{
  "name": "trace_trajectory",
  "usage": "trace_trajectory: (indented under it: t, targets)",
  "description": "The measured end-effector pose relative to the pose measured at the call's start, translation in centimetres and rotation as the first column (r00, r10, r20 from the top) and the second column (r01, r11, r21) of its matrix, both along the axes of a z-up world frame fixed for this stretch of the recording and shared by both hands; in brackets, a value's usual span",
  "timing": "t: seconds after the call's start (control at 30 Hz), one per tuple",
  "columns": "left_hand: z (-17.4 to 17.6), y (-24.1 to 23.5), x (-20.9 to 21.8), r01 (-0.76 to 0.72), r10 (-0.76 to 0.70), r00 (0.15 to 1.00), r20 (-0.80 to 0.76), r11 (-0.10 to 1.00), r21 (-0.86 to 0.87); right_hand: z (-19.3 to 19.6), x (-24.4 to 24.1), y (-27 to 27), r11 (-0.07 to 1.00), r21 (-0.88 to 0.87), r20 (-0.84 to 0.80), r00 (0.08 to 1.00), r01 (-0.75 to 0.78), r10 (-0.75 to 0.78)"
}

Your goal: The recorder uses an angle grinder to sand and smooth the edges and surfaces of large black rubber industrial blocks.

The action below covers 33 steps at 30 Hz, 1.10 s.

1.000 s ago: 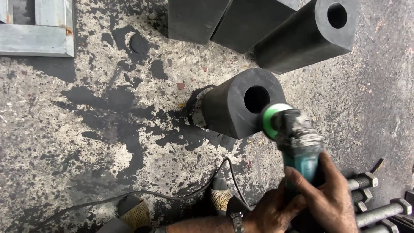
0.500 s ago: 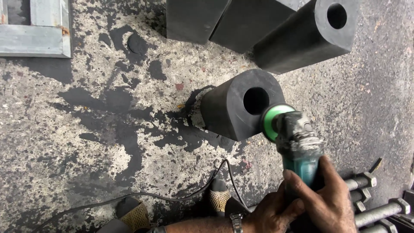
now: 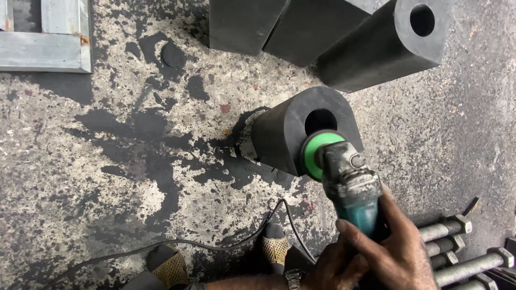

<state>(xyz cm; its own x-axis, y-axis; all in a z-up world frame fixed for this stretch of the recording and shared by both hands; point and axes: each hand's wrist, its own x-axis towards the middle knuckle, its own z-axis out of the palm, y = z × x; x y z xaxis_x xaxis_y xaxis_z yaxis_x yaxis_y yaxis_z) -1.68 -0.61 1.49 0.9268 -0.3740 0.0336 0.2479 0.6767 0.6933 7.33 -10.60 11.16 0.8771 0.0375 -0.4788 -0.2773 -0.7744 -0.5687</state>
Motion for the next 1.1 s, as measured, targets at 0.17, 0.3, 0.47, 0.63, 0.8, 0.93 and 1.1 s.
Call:
trace_trajectory:
  t: [0.17,0.3,0.47,0.63,0.8,0.93,1.1]
  targets:
    - [0.2,0.1,0.1,-0.033,0.029,0.998,0.050,0.996,0.079,0.5,0.1,0.7,0.984,-0.162,-0.039,0.996,0.071,-0.078]
    - [0.6,0.3,0.1,-0.037,0.041,0.998,-0.054,0.997,0.065,-0.1,0.8,1.0,0.999,-0.030,-0.024,0.999,0.021,-0.022]
    - [0.8,1.0,0.7,-0.034,0.036,0.994,-0.099,0.999,0.029,0.2,0.8,0.8,0.998,-0.040,-0.041,0.998,-0.054,0.052]
    - [0.4,1.4,0.9,-0.116,0.119,0.993,-0.023,0.989,0.087,1.1,1.1,2.0,0.985,-0.146,-0.041,0.995,0.087,-0.094]
    - [-1.1,0.2,0.6,-0.160,0.150,0.986,0.072,0.975,0.152,0.5,2.2,2.6,1.000,-0.002,-0.041,0.999,-0.026,0.026]
    - [-0.6,0.5,1.0,-0.113,0.104,0.989,0.101,0.989,0.097,0.5,1.6,1.7,0.998,-0.064,-0.050,0.999,-0.007,0.004]
    - [-4.4,-3.9,-2.2,-0.195,0.172,0.978,0.114,0.952,0.234,0.5,1.8,2.3,0.992,-0.122,-0.062,0.998,-0.011,0.003]
